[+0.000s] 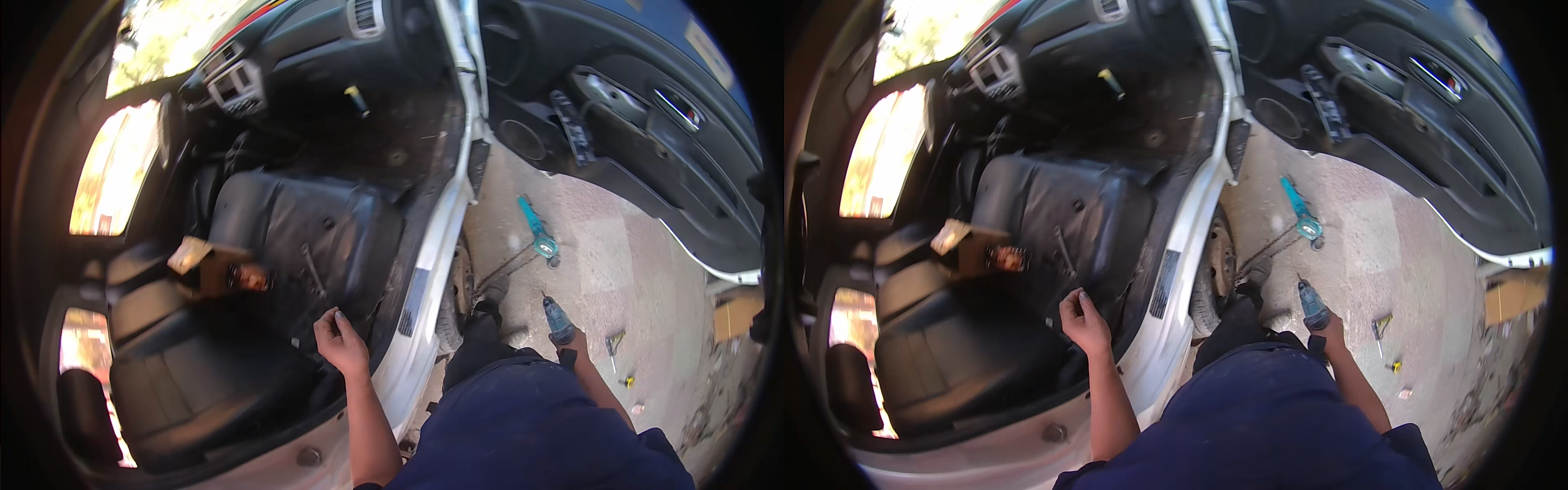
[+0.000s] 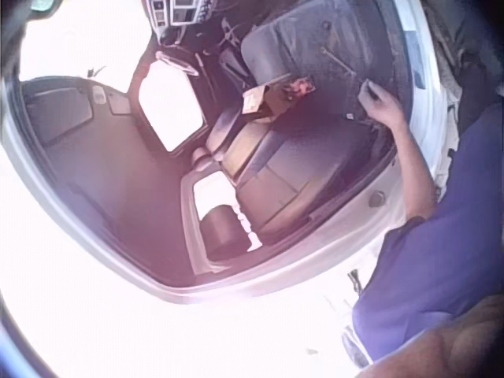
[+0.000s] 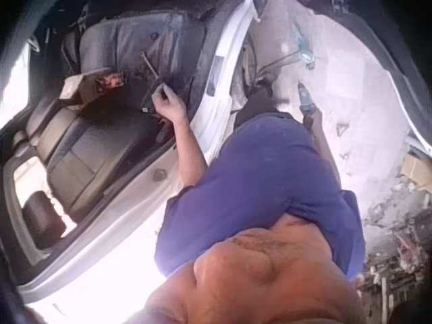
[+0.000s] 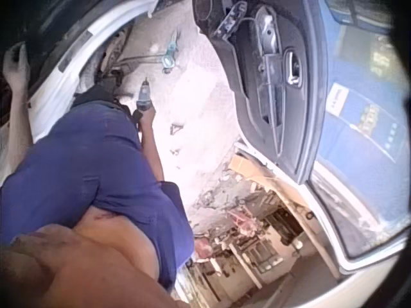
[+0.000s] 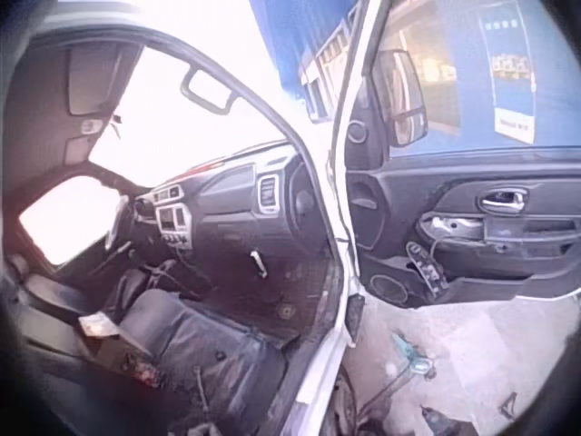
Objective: The person installs a car door panel by aligning it with the door frame and securing it with screws using a power drill. They also attach a control panel and handle to the door panel.
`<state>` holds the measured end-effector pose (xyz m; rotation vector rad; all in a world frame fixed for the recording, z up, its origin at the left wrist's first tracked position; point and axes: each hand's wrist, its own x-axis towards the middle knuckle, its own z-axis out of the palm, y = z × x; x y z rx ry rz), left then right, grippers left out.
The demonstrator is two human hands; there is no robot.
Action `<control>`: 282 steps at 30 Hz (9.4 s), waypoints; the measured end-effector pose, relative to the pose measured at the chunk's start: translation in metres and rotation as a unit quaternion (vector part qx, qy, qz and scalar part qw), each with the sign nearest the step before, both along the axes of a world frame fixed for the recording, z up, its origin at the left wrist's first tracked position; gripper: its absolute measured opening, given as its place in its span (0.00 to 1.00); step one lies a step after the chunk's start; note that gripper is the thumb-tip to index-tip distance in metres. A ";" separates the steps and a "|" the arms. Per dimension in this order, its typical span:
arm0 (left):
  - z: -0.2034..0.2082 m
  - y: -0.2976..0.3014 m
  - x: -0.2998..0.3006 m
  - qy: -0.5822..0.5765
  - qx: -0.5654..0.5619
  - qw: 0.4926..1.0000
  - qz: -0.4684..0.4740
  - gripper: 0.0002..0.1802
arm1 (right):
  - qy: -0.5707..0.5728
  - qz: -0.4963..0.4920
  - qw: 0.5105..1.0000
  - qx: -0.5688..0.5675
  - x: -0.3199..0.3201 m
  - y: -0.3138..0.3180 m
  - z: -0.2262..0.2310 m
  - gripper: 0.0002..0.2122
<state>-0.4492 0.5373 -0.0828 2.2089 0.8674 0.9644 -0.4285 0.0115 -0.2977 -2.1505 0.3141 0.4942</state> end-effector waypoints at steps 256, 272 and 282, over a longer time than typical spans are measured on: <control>0.040 0.094 0.166 -0.257 -0.584 0.759 -0.127 0.13 | -0.046 0.271 0.956 0.100 0.290 0.266 0.219 0.19; 0.000 0.009 0.247 -0.201 -0.794 0.490 -0.298 0.12 | -0.206 0.385 0.881 0.181 0.256 0.244 0.267 0.19; 0.000 0.009 0.242 -0.176 -0.791 0.486 -0.327 0.12 | -0.156 0.378 0.898 0.165 0.250 0.239 0.277 0.20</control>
